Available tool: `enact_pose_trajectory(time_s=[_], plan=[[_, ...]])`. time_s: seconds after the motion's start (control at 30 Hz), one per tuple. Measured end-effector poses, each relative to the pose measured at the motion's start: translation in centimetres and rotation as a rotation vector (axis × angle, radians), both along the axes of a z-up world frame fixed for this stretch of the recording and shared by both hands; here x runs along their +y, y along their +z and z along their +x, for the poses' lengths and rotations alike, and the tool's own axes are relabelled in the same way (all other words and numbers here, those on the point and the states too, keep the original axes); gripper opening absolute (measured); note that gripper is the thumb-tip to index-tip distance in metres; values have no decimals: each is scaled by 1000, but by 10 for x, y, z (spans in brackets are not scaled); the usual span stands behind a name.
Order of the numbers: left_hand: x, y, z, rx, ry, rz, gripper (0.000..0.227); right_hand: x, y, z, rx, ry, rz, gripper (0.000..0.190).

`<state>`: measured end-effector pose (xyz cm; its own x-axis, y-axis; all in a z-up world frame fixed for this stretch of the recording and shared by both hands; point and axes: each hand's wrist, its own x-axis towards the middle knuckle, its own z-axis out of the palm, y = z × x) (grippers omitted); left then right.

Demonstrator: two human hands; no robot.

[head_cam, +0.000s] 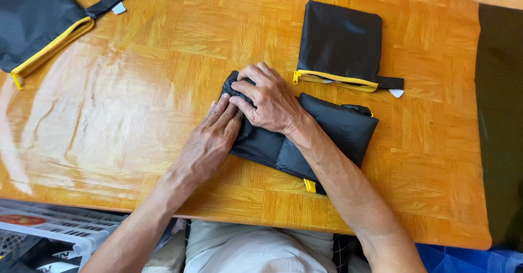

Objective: The person folds a black and yellow textile garment on a wooden table by hand, eventually tucking it into itself to form a compact square.

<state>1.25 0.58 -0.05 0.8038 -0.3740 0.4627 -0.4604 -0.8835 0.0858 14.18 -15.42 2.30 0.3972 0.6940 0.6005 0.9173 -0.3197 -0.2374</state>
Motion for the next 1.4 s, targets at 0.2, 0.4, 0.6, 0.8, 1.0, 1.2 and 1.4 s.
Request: enact_pose_trajectory(time_s=[0.2, 0.4, 0.6, 0.8, 1.0, 1.2, 1.4], plan=[[31, 53, -3, 618, -159, -655, 71, 2, -6, 4, 124, 39, 9, 8], [28, 17, 57, 234, -138, -741, 41, 1, -18, 10, 143, 9, -30, 7], [-5, 16, 47, 226, -236, -343, 78, -5, -5, 6, 504, 32, 225, 32], [-5, 14, 52, 250, -264, -219, 81, -6, -30, 25, 584, 23, 453, 34], [-9, 21, 50, 243, -256, -36, 64, -12, -40, 39, 858, -27, 764, 31], [-17, 25, 48, 356, -224, 61, 93, -11, -34, 38, 1030, 6, 917, 59], [-24, 33, 42, 379, -246, 113, 80, -12, -13, 34, 1167, 115, 1088, 74]])
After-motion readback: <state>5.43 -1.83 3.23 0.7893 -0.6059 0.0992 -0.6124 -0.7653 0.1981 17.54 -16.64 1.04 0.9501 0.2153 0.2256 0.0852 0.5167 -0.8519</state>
